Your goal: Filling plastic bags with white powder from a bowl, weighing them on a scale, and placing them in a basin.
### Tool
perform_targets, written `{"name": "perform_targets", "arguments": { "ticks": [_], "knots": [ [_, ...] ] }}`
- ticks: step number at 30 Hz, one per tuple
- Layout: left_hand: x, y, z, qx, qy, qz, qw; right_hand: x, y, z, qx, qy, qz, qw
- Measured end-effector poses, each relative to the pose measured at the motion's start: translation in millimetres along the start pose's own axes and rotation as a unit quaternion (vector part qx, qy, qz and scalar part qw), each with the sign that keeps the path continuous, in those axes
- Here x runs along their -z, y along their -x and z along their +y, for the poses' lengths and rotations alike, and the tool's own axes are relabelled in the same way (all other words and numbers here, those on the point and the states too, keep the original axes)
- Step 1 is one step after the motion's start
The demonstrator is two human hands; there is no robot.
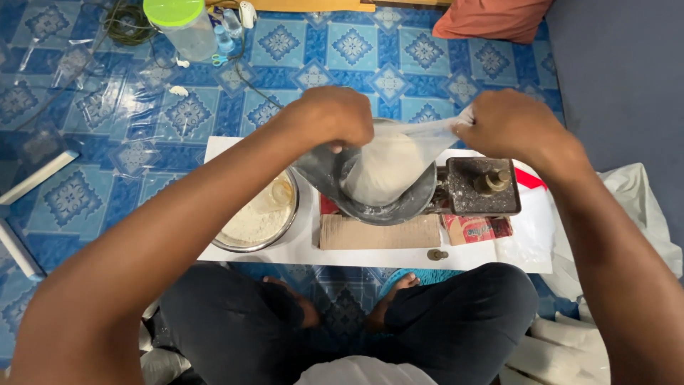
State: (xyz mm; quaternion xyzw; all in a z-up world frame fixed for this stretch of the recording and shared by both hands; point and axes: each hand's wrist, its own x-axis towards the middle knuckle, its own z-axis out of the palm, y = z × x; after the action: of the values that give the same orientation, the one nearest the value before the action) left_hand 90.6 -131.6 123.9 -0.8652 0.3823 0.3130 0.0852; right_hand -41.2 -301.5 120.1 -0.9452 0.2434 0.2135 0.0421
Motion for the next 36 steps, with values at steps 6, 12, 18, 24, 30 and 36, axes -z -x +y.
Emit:
{"name": "perform_targets", "arguments": {
  "ticks": [6,12,18,24,30,36],
  "knots": [
    [-4,-17,-5,0.006,-0.015,0.017,1.000,-2,5,3,0.019,-0.039,0.032,0.999],
    [-2,-7,-6,-0.017,0.046,0.036,0.998,-12,25,9,0.043,-0.217,0.078,0.972],
    [-35,-51,-30,-0.075,0.092,0.151,0.981,-92,-3,21,0.291,-0.408,0.289,0.816],
    [-40,-34,-40,-0.200,0.198,0.204,0.938,-120,-21,-17,0.320,-0.424,0.333,0.779],
    [-70,-32,-40,-0.344,0.279,0.354,0.824,-148,-48,-33,0.277,-0.475,0.502,0.667],
    [-145,-88,-16,-0.382,0.432,0.415,0.704,-140,-41,-52,0.185,-0.520,0.522,0.650]
  ]
}}
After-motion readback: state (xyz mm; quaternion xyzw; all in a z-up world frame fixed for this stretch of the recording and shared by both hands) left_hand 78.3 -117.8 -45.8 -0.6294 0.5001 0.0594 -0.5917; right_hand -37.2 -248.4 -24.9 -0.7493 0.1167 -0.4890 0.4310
